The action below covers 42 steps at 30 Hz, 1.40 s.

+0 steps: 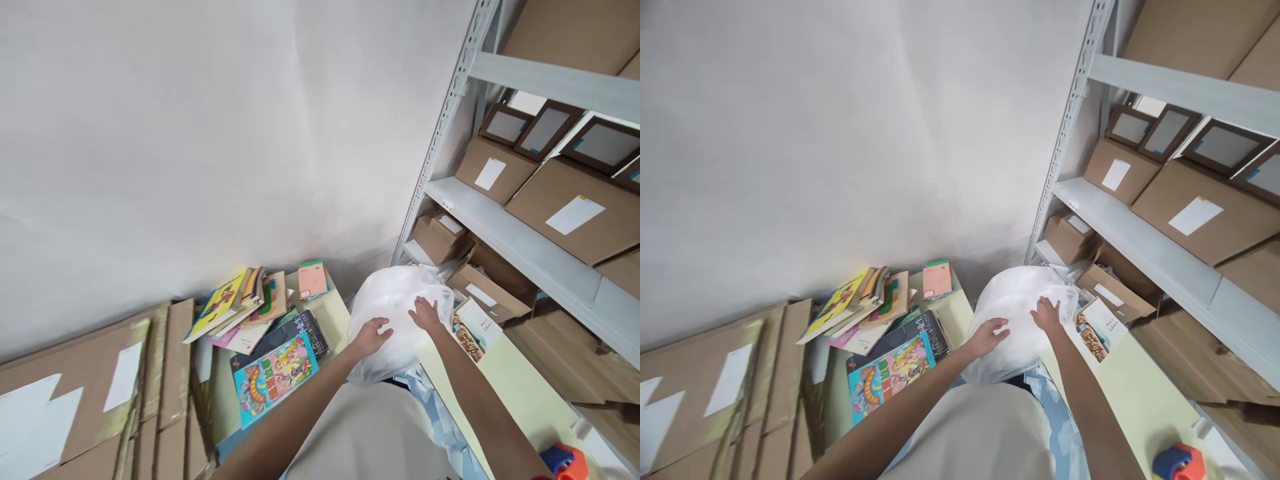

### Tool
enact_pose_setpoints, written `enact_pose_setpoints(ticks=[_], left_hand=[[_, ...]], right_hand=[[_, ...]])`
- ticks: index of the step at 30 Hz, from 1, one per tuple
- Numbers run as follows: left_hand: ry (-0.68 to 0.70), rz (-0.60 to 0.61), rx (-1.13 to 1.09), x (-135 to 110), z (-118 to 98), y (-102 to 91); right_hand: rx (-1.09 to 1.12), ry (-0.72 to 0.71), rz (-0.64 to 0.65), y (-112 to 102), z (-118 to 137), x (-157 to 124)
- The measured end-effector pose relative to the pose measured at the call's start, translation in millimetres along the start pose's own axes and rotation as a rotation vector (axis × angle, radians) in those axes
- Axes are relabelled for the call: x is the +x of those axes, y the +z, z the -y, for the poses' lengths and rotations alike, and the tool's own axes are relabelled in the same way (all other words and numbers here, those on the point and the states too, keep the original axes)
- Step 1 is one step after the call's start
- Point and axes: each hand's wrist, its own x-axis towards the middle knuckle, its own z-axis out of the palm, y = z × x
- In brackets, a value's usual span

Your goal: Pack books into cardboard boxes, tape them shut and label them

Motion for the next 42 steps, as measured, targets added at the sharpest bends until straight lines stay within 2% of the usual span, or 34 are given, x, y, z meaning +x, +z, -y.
enact_pose_setpoints(ticks=[3,6,10,12,14,17,21,24,27,29,30,32,34,36,37,39,42], left_hand=[[0.093,-0.004,0.013,6,-13,-0.6],[0.306,-0.047,0.036,10,-39,-5.0],[0.554,-0.063,0.082,8,-92,-12.3],[0.648,-0.031,0.113,2,-120,-13.8],[0.743,0.045,0.141,-6,-144,-13.3],[0.868,0.083,0.152,-18,-169,-9.9],[0.894,-0.03,0.146,-17,-188,-4.7],[0.913,-0.128,0.153,-9,-210,-6.4],[1.061,-0.307,0.066,-13,-238,-10.3],[1.172,-0.367,0.068,-24,-250,-8.5],[1.204,-0.353,0.125,-29,-253,-5.4],[1.175,-0.263,0.343,-33,-250,4.6],[1.025,-0.163,0.571,-28,-242,15.3],[0.861,-0.111,0.696,-16,-235,21.2],[0.812,-0.111,0.718,-9,-235,21.1],[0.796,-0.16,0.723,3,-243,14.7],[0.831,-0.329,0.749,13,-284,-7.5]], right_hand=[[0.093,-0.11,-0.098,-19,7,-14],[0.197,-0.201,-0.231,-50,17,-36],[0.5,-0.462,-0.499,-108,40,-80],[0.543,-0.556,-0.519,-137,53,-106],[0.555,-0.589,-0.554,-162,66,-130],[0.524,-0.589,-0.687,-190,80,-155],[0.368,-0.583,-0.891,-222,89,-175],[0.236,-0.57,-1.178,-251,88,-185],[0.113,-0.568,-1.532,-275,80,-193],[0.038,-0.557,-1.65,-280,76,-194],[0.001,-0.548,-1.643,-277,75,-193],[-0.068,-0.524,-1.543,-267,73,-190],[-0.113,-0.501,-1.464,-257,69,-188],[-0.121,-0.472,-1.477,-256,58,-190],[-0.113,-0.456,-1.509,-261,50,-193],[-0.083,-0.437,-1.584,-279,28,-200],[-0.026,-0.493,-1.715,-313,-5,-209]])
